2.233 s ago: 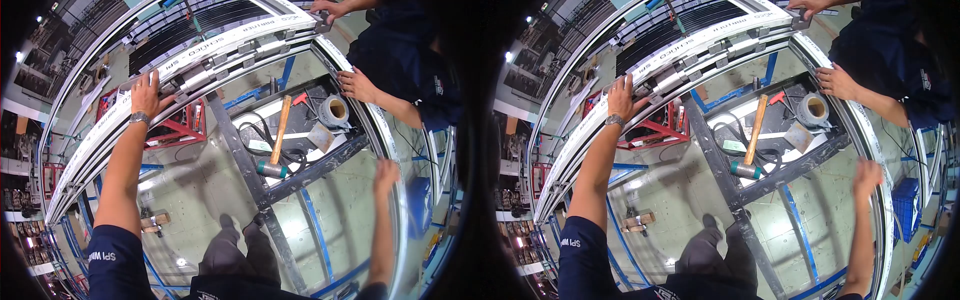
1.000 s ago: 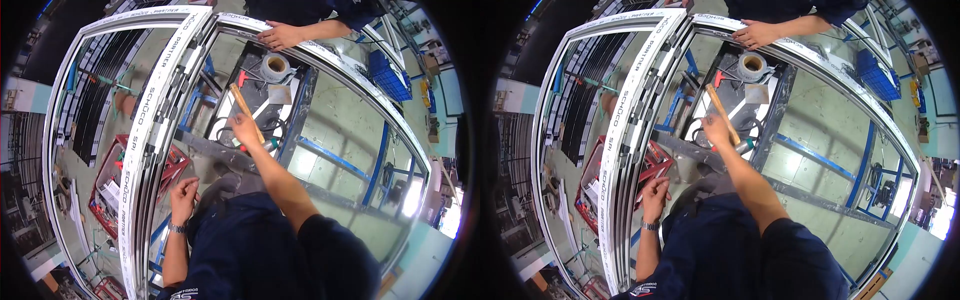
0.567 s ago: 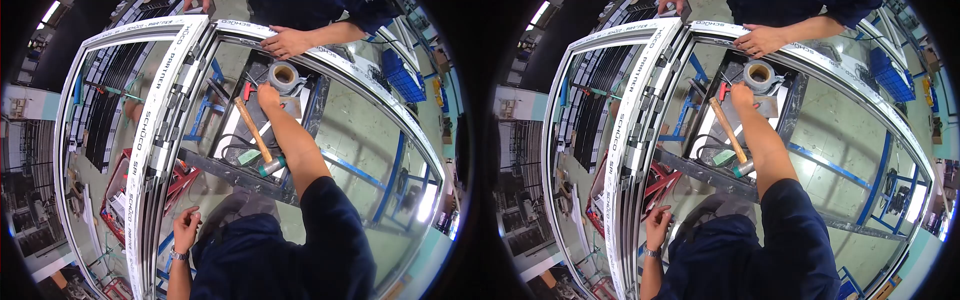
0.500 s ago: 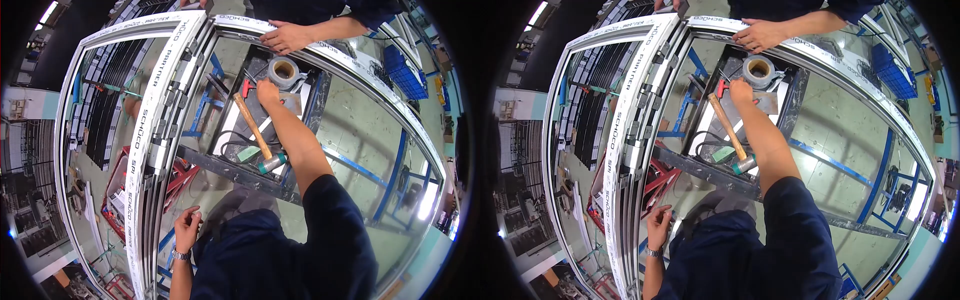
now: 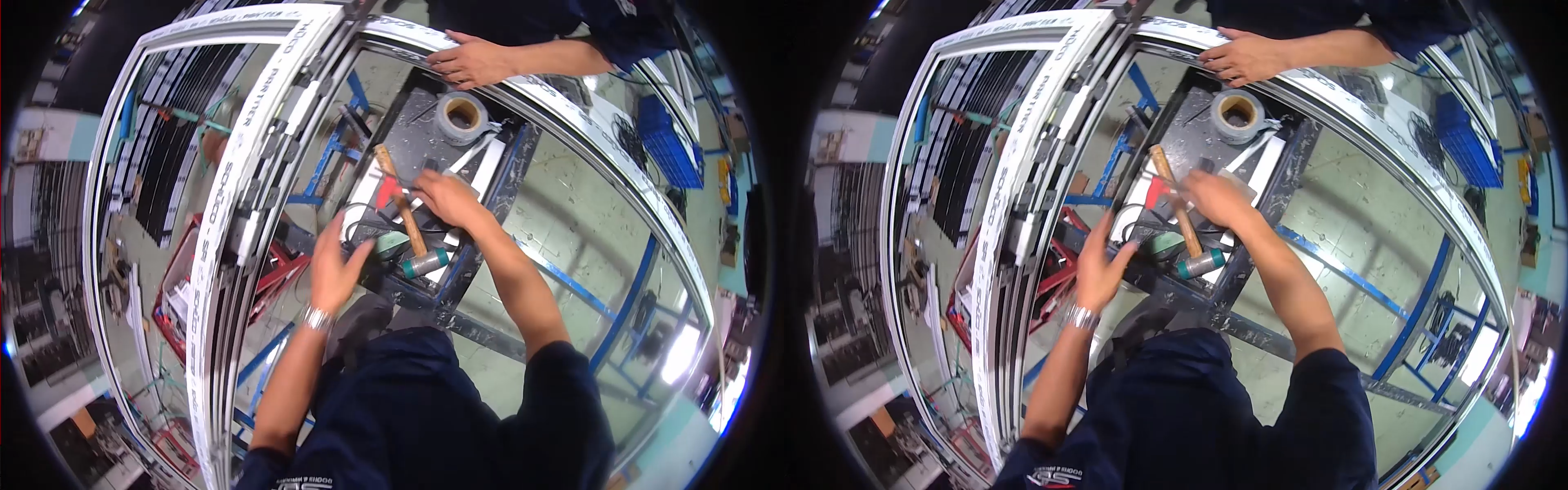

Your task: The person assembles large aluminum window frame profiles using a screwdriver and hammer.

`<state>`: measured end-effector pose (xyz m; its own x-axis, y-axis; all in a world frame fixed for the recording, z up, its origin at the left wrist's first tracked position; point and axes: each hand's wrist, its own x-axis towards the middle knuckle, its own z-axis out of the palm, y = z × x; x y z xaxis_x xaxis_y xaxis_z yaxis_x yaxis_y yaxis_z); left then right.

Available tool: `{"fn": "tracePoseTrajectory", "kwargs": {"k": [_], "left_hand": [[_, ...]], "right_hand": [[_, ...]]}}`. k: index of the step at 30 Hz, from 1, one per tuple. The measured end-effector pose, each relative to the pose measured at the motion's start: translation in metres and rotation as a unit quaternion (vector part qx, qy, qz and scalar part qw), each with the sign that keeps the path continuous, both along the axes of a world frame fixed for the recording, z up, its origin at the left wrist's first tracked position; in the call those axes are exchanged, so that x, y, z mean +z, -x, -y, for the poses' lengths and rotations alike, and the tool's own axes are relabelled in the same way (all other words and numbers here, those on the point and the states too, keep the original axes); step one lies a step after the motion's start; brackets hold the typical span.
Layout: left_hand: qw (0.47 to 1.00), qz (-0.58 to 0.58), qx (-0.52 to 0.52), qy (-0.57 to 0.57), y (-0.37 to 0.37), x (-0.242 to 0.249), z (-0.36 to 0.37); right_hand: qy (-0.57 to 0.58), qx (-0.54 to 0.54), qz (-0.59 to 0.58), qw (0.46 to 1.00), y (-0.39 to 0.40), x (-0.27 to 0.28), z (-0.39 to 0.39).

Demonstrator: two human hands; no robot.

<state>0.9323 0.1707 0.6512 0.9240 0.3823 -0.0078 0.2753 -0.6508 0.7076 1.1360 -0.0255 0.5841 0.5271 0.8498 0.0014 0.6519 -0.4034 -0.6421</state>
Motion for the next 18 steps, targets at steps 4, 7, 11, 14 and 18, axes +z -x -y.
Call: {"fn": "tracePoseTrajectory", "kwargs": {"k": [4, 7, 11, 14, 18], "left_hand": [[0.981, -0.09, -0.009, 0.169, -0.045, -0.031, 0.004], [0.957, -0.037, 0.113, 0.266, -0.015, -0.032, 0.0], [0.886, 0.063, 0.249, 0.385, 0.085, -0.014, -0.039], [0.817, 0.111, 0.38, 0.419, 0.144, 0.025, -0.05], [0.782, 0.148, 0.417, 0.438, 0.184, 0.035, -0.061]], "right_hand": [[-0.104, 0.007, -0.122, 0.987, 0.018, 0.015, 0.003], [-0.045, -0.165, -0.186, 0.968, 0.01, -0.008, 0.012], [-0.046, -0.195, 0.126, 0.972, 0.045, -0.002, -0.01], [-0.042, -0.125, -0.251, 0.959, 0.102, 0.03, -0.074], [-0.166, 0.024, -0.653, 0.739, 0.191, 0.051, -0.188]]}}
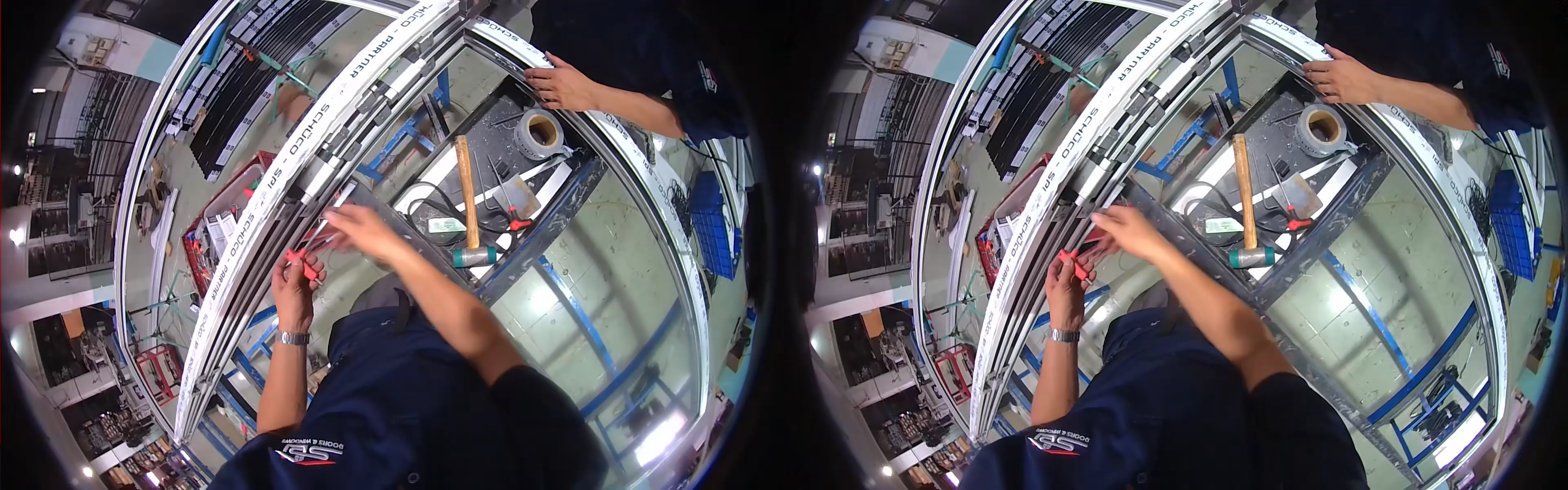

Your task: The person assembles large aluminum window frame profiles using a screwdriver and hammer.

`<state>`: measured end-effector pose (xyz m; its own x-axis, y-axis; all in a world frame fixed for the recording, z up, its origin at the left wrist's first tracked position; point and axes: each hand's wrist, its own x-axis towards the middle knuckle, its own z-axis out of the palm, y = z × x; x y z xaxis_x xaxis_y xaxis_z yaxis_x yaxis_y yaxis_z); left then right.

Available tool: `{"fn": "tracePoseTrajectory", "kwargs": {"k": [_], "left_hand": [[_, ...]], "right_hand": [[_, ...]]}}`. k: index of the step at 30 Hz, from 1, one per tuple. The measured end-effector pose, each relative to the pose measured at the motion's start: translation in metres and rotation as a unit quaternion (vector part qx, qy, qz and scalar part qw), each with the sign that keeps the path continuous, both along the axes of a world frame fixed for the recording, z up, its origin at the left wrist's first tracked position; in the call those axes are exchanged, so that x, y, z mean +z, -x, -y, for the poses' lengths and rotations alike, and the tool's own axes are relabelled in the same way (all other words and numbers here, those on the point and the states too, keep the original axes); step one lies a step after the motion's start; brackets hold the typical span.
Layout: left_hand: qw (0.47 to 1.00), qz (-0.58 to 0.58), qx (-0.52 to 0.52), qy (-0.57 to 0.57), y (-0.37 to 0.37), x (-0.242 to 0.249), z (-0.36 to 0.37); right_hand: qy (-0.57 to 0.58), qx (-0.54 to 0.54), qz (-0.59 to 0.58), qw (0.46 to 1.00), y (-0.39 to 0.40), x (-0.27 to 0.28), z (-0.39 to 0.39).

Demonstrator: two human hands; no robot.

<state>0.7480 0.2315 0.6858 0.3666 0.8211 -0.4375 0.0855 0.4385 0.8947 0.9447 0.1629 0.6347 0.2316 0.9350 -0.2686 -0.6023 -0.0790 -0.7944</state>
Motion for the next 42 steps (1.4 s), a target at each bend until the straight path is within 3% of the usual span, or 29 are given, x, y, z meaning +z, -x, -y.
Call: {"fn": "tracePoseTrajectory", "kwargs": {"k": [6, 15, 26, 29, 32, 33, 39, 41, 42], "left_hand": [[0.998, 0.043, -0.004, 0.042, -0.006, 0.004, -0.038], [0.988, 0.112, -0.041, 0.102, -0.01, -0.007, -0.065], [0.994, 0.038, -0.08, 0.061, -0.015, -0.004, -0.072], [0.989, 0.002, -0.085, -0.124, -0.022, -0.003, -0.063], [0.924, -0.089, -0.108, -0.355, -0.025, -0.004, -0.064], [0.927, -0.101, -0.099, -0.348, -0.024, -0.005, -0.064], [0.772, -0.186, -0.187, -0.579, -0.02, -0.002, -0.068], [0.786, -0.237, -0.133, -0.555, -0.019, 0.006, -0.054], [0.84, -0.225, -0.105, -0.482, -0.013, 0.001, -0.054]], "right_hand": [[0.0, -0.134, -0.087, 0.987, 0.025, -0.014, -0.089], [-0.009, -0.199, -0.091, 0.976, 0.018, -0.008, -0.106], [0.02, -0.232, -0.099, 0.967, 0.022, -0.007, -0.107], [0.008, -0.24, -0.112, 0.964, 0.021, -0.003, -0.109], [0.011, -0.224, -0.103, 0.969, 0.019, 0.005, -0.106], [0.02, -0.211, -0.088, 0.973, 0.018, 0.006, -0.105], [-0.006, -0.192, -0.096, 0.977, 0.019, -0.007, -0.105], [-0.026, -0.189, -0.091, 0.977, 0.019, -0.013, -0.105], [-0.031, -0.187, -0.094, 0.977, 0.018, -0.014, -0.105]]}}
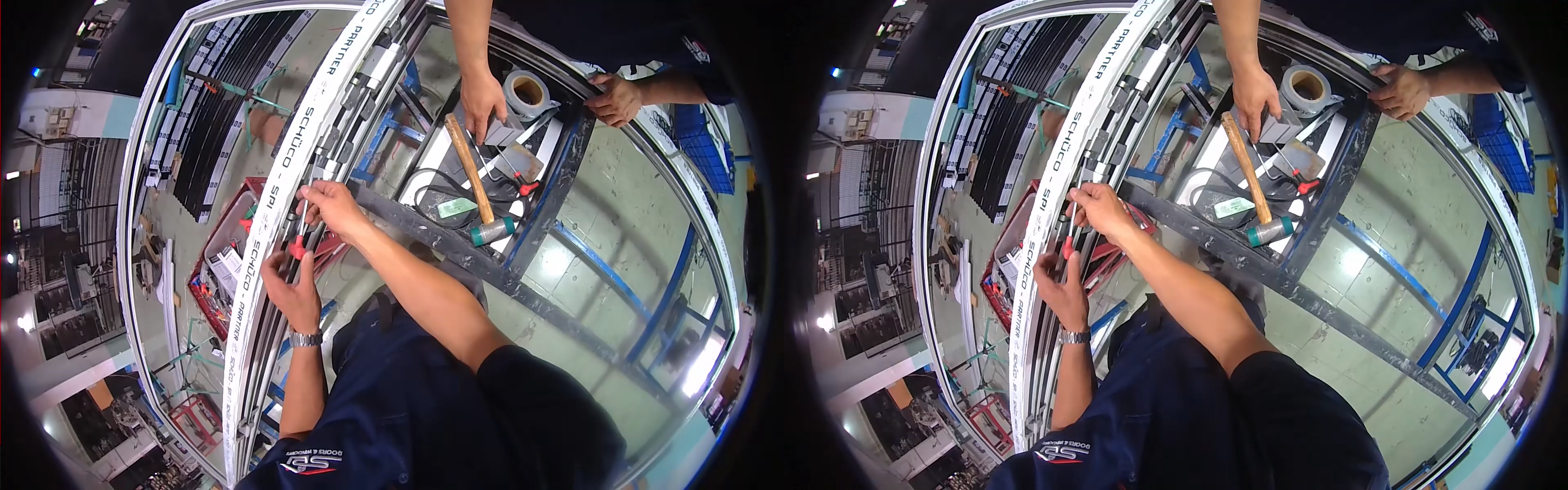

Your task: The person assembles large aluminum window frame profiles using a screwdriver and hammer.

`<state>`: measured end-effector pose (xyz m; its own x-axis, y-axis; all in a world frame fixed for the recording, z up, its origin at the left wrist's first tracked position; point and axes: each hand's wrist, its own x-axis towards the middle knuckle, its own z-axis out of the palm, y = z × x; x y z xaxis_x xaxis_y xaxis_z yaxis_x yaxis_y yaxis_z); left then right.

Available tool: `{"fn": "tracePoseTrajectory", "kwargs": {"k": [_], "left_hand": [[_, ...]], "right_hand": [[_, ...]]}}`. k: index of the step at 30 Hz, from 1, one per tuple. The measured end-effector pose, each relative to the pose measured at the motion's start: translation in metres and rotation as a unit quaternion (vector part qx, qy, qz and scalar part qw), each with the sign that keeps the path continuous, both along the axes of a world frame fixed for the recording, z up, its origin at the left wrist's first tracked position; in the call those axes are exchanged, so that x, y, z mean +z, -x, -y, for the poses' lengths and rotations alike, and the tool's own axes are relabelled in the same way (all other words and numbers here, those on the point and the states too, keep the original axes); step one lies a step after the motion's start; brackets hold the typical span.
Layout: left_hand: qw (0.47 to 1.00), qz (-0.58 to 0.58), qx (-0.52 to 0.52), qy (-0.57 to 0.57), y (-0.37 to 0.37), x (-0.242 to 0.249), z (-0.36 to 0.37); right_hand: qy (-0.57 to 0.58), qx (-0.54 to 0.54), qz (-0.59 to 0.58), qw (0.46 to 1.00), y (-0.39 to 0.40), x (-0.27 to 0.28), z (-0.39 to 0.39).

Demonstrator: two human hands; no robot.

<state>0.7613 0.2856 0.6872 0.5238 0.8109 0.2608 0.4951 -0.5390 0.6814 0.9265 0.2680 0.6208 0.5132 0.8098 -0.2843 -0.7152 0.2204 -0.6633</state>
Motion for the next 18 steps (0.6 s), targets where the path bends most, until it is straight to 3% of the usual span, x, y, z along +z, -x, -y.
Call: {"fn": "tracePoseTrajectory", "kwargs": {"k": [1, 2, 4, 5, 8, 9, 15, 18], "left_hand": [[0.995, 0.034, 0.045, 0.077, 0.006, -0.005, 0.0], [0.964, 0.045, 0.053, 0.258, 0.01, -0.005, -0.007], [0.805, 0.062, 0.067, 0.587, 0.017, -0.003, -0.019], [0.751, 0.109, 0.064, 0.648, 0.015, -0.004, -0.015], [0.771, 0.202, 0.051, 0.602, 0.0, -0.003, -0.007], [0.756, 0.218, 0.066, 0.614, -0.001, -0.001, -0.006], [0.93, 0.118, -0.001, 0.349, -0.009, -0.013, 0.008], [0.976, 0.055, -0.032, 0.207, -0.008, -0.009, 0.006]], "right_hand": [[-0.006, 0.001, -0.002, 1.0, 0.0, -0.001, 0.0], [-0.012, 0.002, -0.005, 1.0, 0.001, -0.002, 0.001], [-0.029, 0.003, -0.026, 0.999, 0.001, -0.003, 0.001], [-0.038, 0.005, -0.035, 0.999, 0.001, -0.004, 0.0], [-0.063, -0.007, -0.045, 0.997, 0.003, -0.011, 0.0], [-0.057, -0.006, -0.039, 0.998, 0.003, -0.013, 0.001], [-0.04, -0.009, -0.01, 0.999, -0.001, -0.018, 0.009], [-0.016, 0.006, 0.008, 1.0, -0.005, -0.01, 0.012]]}}
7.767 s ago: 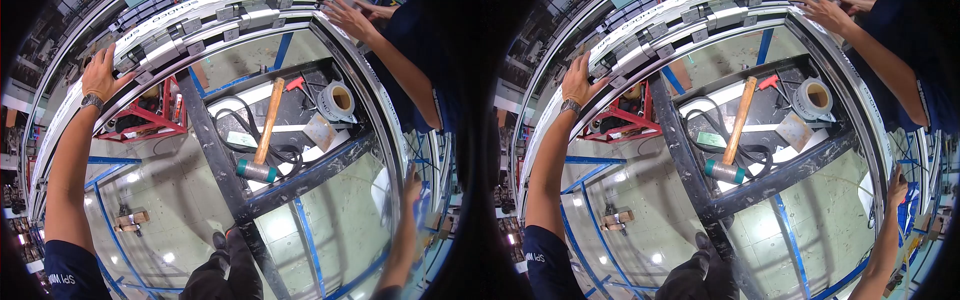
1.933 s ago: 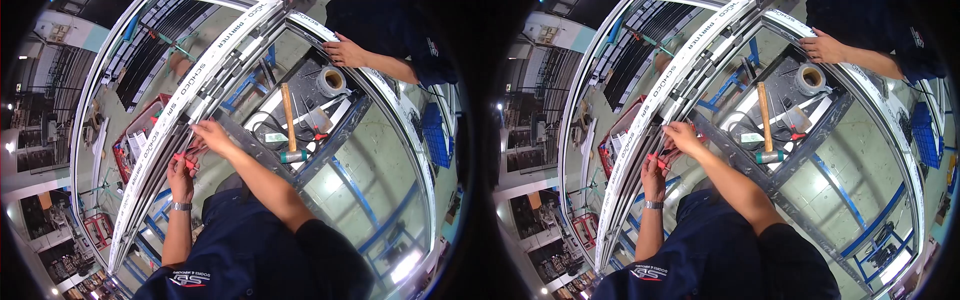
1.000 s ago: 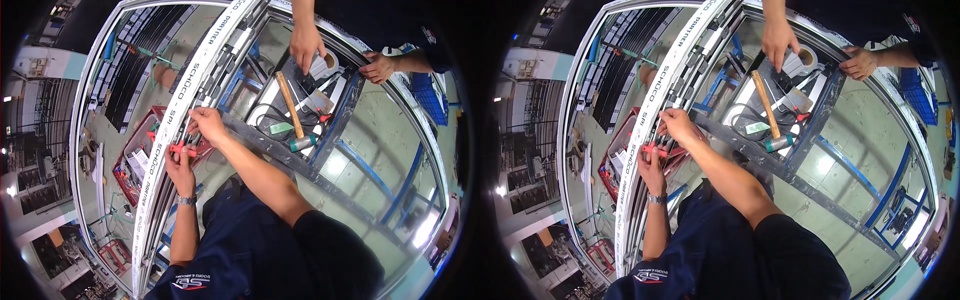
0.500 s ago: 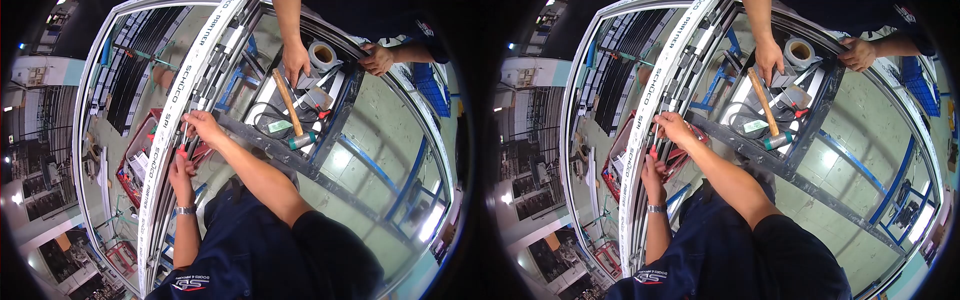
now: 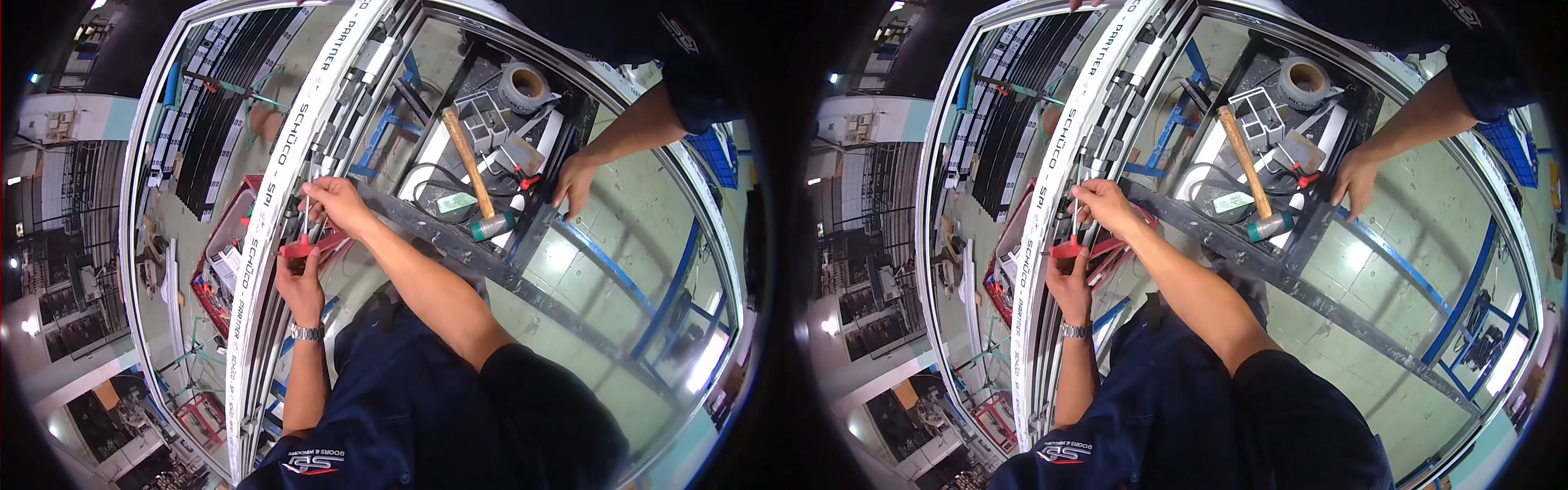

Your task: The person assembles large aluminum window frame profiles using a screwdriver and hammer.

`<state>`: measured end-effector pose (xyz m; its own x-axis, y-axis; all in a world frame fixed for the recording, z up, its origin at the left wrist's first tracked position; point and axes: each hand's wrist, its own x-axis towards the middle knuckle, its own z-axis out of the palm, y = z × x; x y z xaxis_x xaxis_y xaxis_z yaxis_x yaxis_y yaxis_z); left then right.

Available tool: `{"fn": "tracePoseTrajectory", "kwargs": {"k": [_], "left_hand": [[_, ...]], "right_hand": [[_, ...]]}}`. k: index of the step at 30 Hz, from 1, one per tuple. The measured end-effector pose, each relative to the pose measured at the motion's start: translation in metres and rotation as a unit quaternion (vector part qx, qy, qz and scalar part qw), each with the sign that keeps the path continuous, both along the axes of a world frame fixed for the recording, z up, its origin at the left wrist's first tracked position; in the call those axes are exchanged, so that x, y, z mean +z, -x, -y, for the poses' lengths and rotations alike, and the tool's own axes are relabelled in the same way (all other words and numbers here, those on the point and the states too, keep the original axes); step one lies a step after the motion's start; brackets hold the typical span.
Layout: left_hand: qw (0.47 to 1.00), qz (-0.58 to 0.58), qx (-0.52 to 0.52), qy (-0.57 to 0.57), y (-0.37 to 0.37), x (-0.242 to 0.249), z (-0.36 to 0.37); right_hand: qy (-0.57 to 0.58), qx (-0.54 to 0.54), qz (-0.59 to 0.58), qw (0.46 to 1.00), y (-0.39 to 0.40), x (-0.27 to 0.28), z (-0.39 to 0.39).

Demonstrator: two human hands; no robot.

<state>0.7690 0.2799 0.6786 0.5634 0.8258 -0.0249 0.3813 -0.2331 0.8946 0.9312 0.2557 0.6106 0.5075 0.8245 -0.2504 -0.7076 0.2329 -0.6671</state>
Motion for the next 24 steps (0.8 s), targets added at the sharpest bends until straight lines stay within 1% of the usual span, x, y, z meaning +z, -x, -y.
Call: {"fn": "tracePoseTrajectory", "kwargs": {"k": [2, 3, 4, 5, 6, 7, 10, 11, 12, 13, 14, 15, 18, 19, 22, 24], "left_hand": [[0.989, -0.047, -0.015, -0.142, 0.001, 0.004, -0.002], [0.979, -0.042, -0.047, -0.194, 0.004, -0.001, -0.012], [0.965, -0.071, -0.058, -0.247, 0.007, 0.0, -0.015], [0.947, -0.099, -0.068, -0.298, 0.0, 0.015, -0.012], [0.926, -0.128, -0.078, -0.347, -0.003, 0.023, -0.01], [0.923, -0.123, -0.084, -0.354, 0.001, 0.02, -0.015], [0.97, -0.087, -0.018, -0.228, 0.003, 0.02, -0.01], [0.984, -0.066, -0.015, -0.163, 0.006, 0.016, -0.015], [0.999, -0.037, 0.009, -0.024, 0.012, 0.016, -0.018], [0.993, -0.008, 0.034, 0.117, 0.018, 0.017, -0.021], [0.965, 0.02, 0.059, 0.255, 0.02, 0.02, -0.023], [0.942, 0.031, 0.06, 0.329, 0.021, 0.019, -0.027], [0.912, 0.025, 0.052, 0.407, 0.015, 0.023, -0.027], [0.907, 0.027, 0.056, 0.417, 0.014, 0.022, -0.028], [0.899, 0.09, 0.063, 0.423, 0.013, 0.018, -0.033], [0.903, 0.098, 0.054, 0.415, 0.016, 0.015, -0.035]], "right_hand": [[0.003, 0.004, -0.001, 1.0, 0.0, 0.005, 0.001], [0.001, 0.003, -0.006, 1.0, 0.001, 0.006, -0.001], [-0.001, 0.002, -0.011, 1.0, 0.001, 0.007, -0.003], [-0.007, -0.003, -0.016, 1.0, 0.001, 0.008, -0.004], [-0.012, -0.007, -0.02, 1.0, 0.002, 0.009, -0.005], [-0.018, -0.011, -0.025, 0.999, 0.002, 0.01, -0.006], [-0.032, -0.012, -0.032, 0.999, 0.005, 0.002, -0.012], [-0.037, -0.012, -0.039, 0.998, 0.006, 0.003, -0.012], [-0.042, -0.013, -0.045, 0.998, 0.006, 0.002, -0.011], [-0.047, -0.013, -0.051, 0.997, 0.007, 0.002, -0.011], [-0.046, -0.012, -0.053, 0.997, 0.007, 0.002, -0.012], [-0.046, -0.012, -0.055, 0.997, 0.007, 0.002, -0.013], [-0.055, -0.015, -0.062, 0.996, 0.009, 0.001, -0.014], [-0.06, -0.017, -0.064, 0.996, 0.008, 0.0, -0.015], [-0.069, -0.016, -0.065, 0.995, 0.009, -0.002, -0.014], [-0.068, -0.016, -0.066, 0.995, 0.009, -0.001, -0.014]]}}
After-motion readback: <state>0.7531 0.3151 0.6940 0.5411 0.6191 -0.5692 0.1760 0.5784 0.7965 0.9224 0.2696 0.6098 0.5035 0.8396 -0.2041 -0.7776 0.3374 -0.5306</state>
